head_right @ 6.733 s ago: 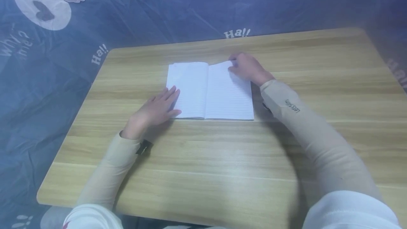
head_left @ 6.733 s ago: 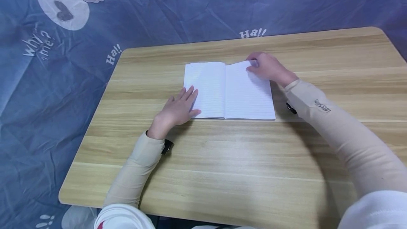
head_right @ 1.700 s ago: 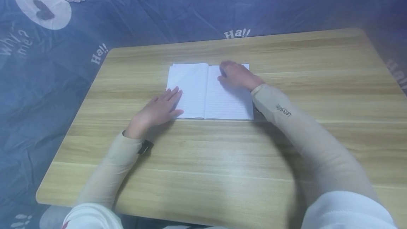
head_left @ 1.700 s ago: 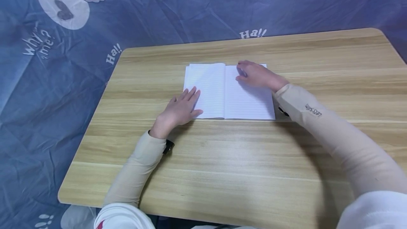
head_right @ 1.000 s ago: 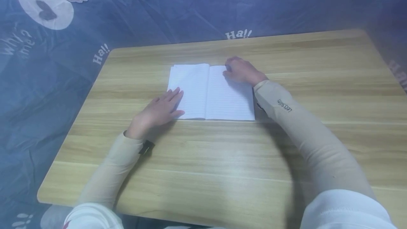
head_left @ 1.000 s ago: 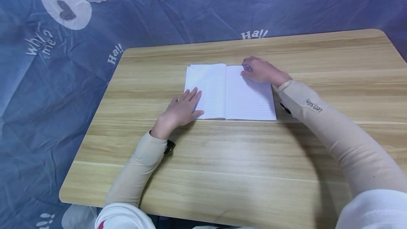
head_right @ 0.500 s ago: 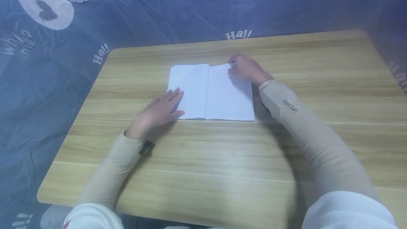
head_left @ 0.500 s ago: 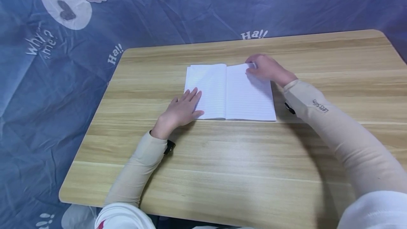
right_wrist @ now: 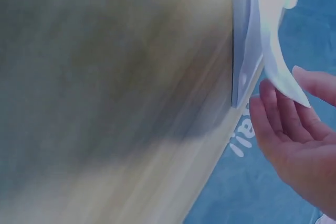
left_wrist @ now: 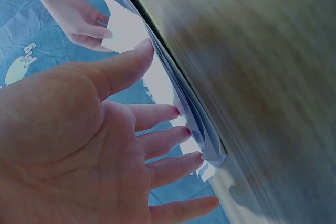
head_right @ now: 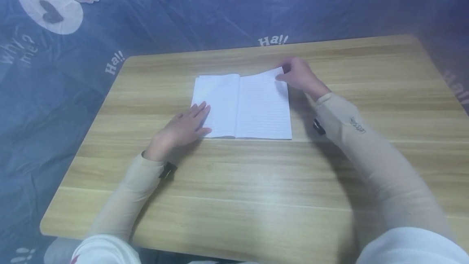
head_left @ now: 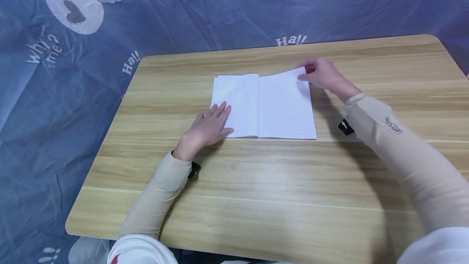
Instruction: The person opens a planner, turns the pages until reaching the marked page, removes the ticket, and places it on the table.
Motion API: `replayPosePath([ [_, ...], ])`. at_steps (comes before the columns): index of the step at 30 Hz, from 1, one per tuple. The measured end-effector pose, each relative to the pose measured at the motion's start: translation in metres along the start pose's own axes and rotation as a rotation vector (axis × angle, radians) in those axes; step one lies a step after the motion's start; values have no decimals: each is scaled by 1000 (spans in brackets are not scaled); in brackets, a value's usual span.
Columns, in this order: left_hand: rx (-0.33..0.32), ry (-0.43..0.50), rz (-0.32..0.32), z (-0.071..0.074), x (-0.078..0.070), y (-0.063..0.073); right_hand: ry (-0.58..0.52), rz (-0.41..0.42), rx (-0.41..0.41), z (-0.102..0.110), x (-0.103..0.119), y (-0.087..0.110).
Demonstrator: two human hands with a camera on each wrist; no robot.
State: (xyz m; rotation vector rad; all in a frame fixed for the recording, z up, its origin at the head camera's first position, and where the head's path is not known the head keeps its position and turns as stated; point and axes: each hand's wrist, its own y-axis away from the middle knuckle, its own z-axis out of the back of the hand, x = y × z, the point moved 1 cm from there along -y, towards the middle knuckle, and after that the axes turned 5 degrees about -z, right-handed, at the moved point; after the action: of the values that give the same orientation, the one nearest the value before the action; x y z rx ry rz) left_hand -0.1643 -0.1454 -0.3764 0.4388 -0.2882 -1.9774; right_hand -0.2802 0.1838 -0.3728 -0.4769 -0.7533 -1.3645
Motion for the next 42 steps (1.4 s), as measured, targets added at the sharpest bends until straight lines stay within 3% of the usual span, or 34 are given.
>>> replayPosePath([
  [3,1,3,-3,0,0,0,-125,-60,18,2,-5,5],
  [8,5,-1,-3,-1,1,0,-301,-76,56,2,-13,14],
  [32,-5,-3,-8,-2,2,2,-409,-89,176,-12,-22,66],
  [42,2,5,-6,-3,3,3,-518,-80,208,-15,-17,85],
])
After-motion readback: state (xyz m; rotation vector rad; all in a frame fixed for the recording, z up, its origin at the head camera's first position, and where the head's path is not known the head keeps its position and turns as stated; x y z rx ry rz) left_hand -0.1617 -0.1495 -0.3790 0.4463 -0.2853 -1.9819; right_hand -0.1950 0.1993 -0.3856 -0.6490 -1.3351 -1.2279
